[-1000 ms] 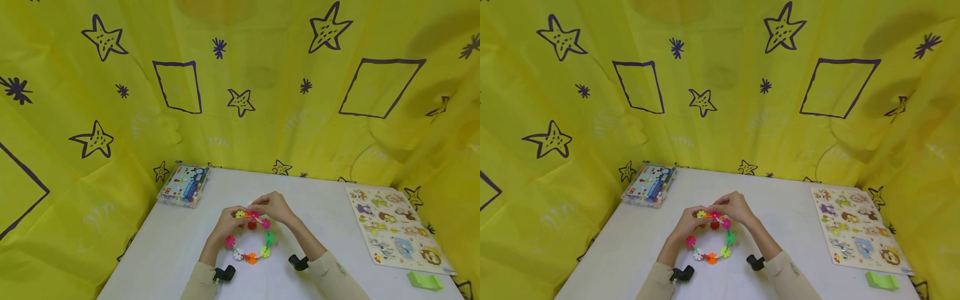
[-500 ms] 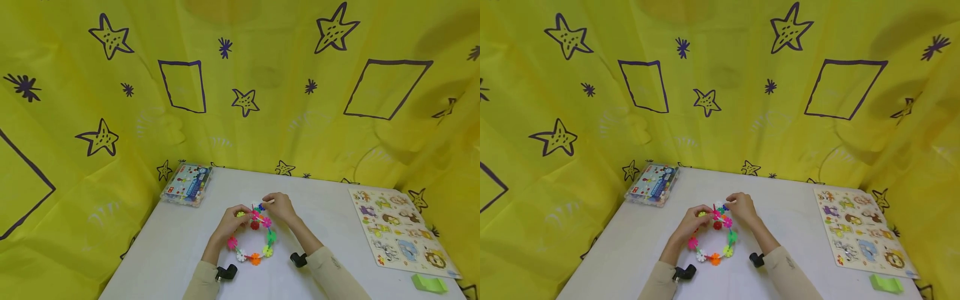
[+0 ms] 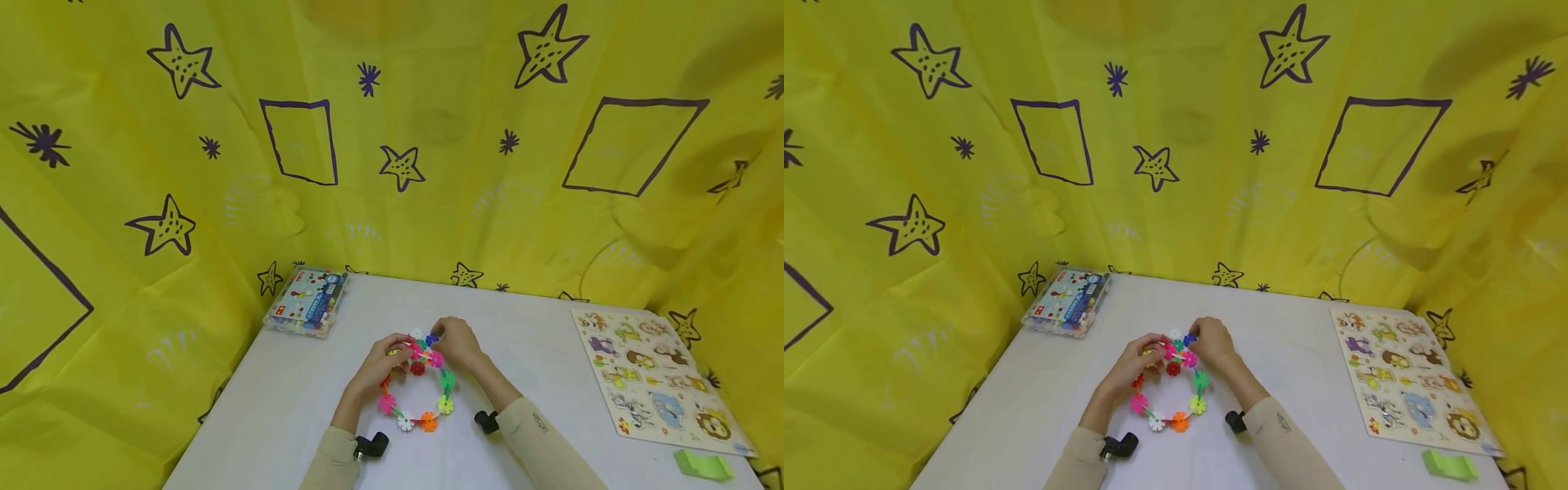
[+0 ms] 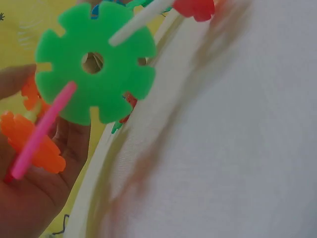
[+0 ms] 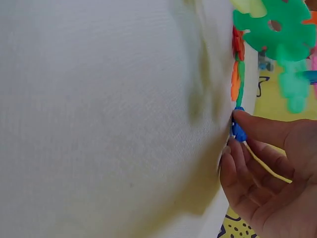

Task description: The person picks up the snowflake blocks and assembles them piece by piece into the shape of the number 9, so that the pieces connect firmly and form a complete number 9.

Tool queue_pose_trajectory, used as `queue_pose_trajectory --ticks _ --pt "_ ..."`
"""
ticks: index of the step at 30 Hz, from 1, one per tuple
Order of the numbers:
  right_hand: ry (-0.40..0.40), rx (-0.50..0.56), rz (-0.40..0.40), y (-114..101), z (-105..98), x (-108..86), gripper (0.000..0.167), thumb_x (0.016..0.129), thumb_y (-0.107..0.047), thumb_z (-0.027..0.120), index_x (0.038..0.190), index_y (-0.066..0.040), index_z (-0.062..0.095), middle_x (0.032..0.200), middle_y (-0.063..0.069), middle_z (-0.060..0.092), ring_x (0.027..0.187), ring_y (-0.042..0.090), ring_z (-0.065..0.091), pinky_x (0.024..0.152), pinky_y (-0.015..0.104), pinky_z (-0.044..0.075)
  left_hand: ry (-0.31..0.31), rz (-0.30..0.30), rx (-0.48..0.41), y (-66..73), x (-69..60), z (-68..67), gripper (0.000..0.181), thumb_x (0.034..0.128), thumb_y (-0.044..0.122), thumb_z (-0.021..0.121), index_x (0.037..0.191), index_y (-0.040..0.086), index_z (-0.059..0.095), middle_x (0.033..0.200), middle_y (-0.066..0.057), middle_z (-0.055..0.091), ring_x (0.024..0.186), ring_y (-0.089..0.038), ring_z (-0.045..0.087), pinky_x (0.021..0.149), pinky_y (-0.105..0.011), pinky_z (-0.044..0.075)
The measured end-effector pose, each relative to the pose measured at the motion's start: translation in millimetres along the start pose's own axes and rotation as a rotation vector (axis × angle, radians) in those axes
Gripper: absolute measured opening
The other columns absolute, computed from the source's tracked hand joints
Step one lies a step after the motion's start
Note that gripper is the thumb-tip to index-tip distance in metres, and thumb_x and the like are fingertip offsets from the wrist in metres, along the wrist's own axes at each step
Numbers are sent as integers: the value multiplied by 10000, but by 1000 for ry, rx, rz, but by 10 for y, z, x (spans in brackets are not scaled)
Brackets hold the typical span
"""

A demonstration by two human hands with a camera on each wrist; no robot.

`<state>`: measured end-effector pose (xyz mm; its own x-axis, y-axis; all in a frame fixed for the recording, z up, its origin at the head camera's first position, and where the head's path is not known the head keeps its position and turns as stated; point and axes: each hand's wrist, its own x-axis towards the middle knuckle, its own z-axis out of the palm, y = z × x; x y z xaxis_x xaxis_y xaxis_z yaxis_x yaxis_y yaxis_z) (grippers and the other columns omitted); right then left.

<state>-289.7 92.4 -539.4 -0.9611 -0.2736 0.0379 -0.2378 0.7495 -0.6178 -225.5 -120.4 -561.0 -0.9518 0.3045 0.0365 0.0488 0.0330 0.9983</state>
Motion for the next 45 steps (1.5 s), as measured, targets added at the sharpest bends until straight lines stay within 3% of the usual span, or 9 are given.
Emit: queue_pose_trajectory --ticks 5,9,13,18,24,31,40,45 --pt "47 85 -16 8 -21 -5 99 849 -42 825 904 -90 759 784 -9 704 719 154 649 686 337 555 25 -18 -10 -2 3 21 440 1036 341 670 1322 9 642 935 -271 646 684 -227 586 591 -287 494" --pt "79 224 -73 -30 -80 -21 78 876 -52 826 935 -85 787 809 -5 742 706 146 692 653 299 568 20 -9 9 -4 -2 28 440 1037 345 667 1330 16 659 919 -307 625 672 -225 561 568 -278 467" --pt "91 390 -149 -123 -167 -49 88 903 -59 814 989 -50 800 855 54 775 727 208 745 687 395 623 -5 21 37 2 -10 24 416 1060 324 631 1354 30 664 904 -317 614 710 -258 559 627 -286 489" --pt "93 494 -181 -283 -252 -106 88 907 -81 815 990 -52 809 858 63 784 744 255 764 763 553 609 -26 25 31 4 -13 15 407 1070 328 608 1382 73 664 921 -316 642 760 -257 602 698 -300 545" --pt "76 472 -186 -439 -294 -165 80 909 -107 820 978 -67 821 846 39 787 738 205 765 774 525 615 -19 21 36 14 -12 18 434 1058 344 624 1381 55 655 881 -258 638 748 -229 583 699 -295 536" --pt "71 424 -195 -515 -325 -201 66 912 -97 813 974 -79 826 859 31 790 754 157 761 719 328 621 -22 27 45 24 -19 31 417 1060 335 621 1386 77 658 900 -379 568 718 -269 532 648 -283 469" --pt "32 402 -244 -520 -341 -210 57 921 -85 799 967 -73 831 901 58 792 783 165 760 722 312 614 -28 61 56 32 -21 33 298 1061 303 622 1195 51 706 856 -370 539 707 -342 512 613 -299 442" --pt "-1 367 -274 -513 -358 -207 77 930 -56 779 983 -66 834 955 70 792 828 169 760 740 285 609 -24 60 65 21 -31 28 364 1061 309 626 1255 9 696 827 -351 531 687 -292 499 582 -267 420"
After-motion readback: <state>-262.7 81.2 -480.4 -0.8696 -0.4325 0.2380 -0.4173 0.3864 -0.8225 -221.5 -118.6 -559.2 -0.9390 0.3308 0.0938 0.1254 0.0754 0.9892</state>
